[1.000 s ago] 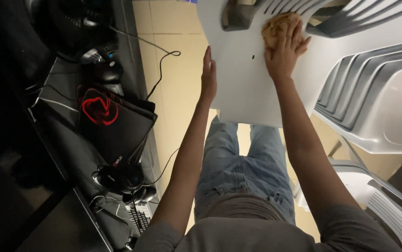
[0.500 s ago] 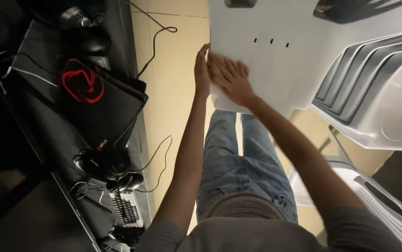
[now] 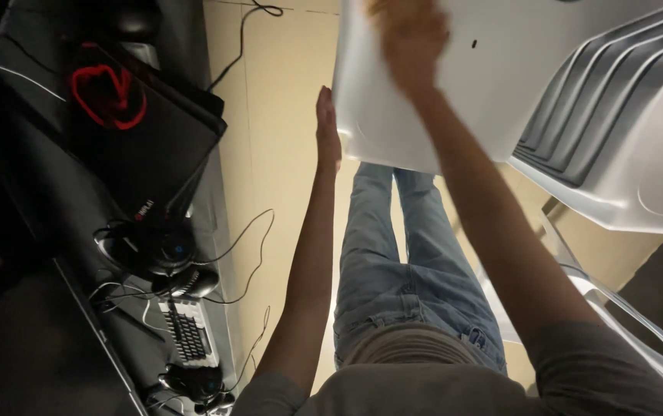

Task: Wiping plastic chairs with a cloth and cleaning solution.

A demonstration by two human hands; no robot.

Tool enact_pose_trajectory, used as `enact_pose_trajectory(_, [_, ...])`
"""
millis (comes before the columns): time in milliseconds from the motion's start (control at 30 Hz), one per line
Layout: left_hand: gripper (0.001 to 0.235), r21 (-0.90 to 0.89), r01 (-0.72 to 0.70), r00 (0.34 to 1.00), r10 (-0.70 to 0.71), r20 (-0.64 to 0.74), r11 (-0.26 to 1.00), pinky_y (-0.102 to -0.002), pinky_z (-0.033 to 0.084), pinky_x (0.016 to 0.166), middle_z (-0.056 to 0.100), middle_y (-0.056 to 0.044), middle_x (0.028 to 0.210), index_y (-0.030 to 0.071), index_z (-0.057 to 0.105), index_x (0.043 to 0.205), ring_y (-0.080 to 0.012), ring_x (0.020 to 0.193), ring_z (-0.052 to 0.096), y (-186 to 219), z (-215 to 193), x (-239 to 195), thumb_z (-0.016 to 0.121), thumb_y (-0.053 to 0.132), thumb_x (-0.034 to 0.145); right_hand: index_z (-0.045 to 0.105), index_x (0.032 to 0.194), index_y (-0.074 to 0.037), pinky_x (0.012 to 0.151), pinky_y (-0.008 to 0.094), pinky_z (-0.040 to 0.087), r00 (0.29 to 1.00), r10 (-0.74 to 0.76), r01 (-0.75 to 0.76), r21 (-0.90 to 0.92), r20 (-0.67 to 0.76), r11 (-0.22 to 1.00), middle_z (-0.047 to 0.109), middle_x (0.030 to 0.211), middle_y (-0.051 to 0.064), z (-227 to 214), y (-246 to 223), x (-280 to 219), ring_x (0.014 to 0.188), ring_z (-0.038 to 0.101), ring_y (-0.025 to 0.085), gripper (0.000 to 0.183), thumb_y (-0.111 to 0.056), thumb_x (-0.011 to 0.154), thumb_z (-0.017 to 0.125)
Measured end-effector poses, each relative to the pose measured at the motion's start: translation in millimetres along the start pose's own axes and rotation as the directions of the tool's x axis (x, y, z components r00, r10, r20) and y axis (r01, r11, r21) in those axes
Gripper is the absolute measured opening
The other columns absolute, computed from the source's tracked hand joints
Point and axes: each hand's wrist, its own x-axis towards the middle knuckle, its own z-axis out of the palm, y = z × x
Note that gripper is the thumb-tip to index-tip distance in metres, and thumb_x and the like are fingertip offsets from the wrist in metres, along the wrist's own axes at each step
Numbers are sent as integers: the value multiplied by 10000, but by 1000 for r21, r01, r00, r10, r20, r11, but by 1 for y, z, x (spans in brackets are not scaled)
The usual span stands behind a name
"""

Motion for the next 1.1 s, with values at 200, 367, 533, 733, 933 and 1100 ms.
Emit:
enact_pose_trajectory(200, [750,-265,-82,997,76,-34,961,-421,186,1308,276,-152,1729,112,214,1659,-315,1606,249,-10,-6,-5,374,581,1097,634,1378,-129,1199,672,119,940,-315,289,191,128,938,344,1632,224,-72,-132,-89,1515,238,470,477,-361,965,686])
enact_pose_trajectory(367, [726,-61,-95,976,81,-200,994,-455,235,1284,280,-166,1706,77,259,1640,-337,1584,256,-40,26,-25,414,527,1093,674,1363,-240,1198,645,172,858,-475,435,216,194,874,398,1643,90,-111,-106,-166,1555,277,363,406,-348,972,706])
enact_pose_trajectory(533, [604,679,-212,915,386,-114,703,-578,198,1257,96,-231,1723,94,327,1606,-425,1589,59,-18,66,-68,481,401,1110,669,1431,-406,1170,625,230,876,-422,439,-23,231,898,427,1649,-5,-176,-28,-145,1519,353,284,445,-360,990,644])
enact_pose_trajectory(733, [588,731,-382,895,422,141,566,-638,138,1321,162,-154,1749,158,321,1625,-386,1651,112,-9,106,-77,450,430,1119,575,1537,-177,1166,705,199,955,-254,292,-347,152,891,450,1608,156,-159,71,-56,1537,329,398,539,-384,1049,670])
enact_pose_trajectory(933, [597,726,-328,943,172,284,604,-707,25,1226,170,-228,1709,97,296,1613,-420,1605,85,-24,124,-78,487,363,1114,447,1566,-5,1169,678,211,974,78,-114,-163,-211,980,384,1626,259,-55,57,-84,1474,299,460,628,-241,1010,620])
enact_pose_trajectory(1100, [538,605,-372,923,347,164,704,-622,225,1246,267,-257,1628,66,387,1545,-421,1516,230,-50,116,-68,518,354,1109,534,1540,-125,1117,632,304,985,-170,171,72,-22,983,487,1597,146,-185,-55,-174,1451,442,384,493,-253,1069,605])
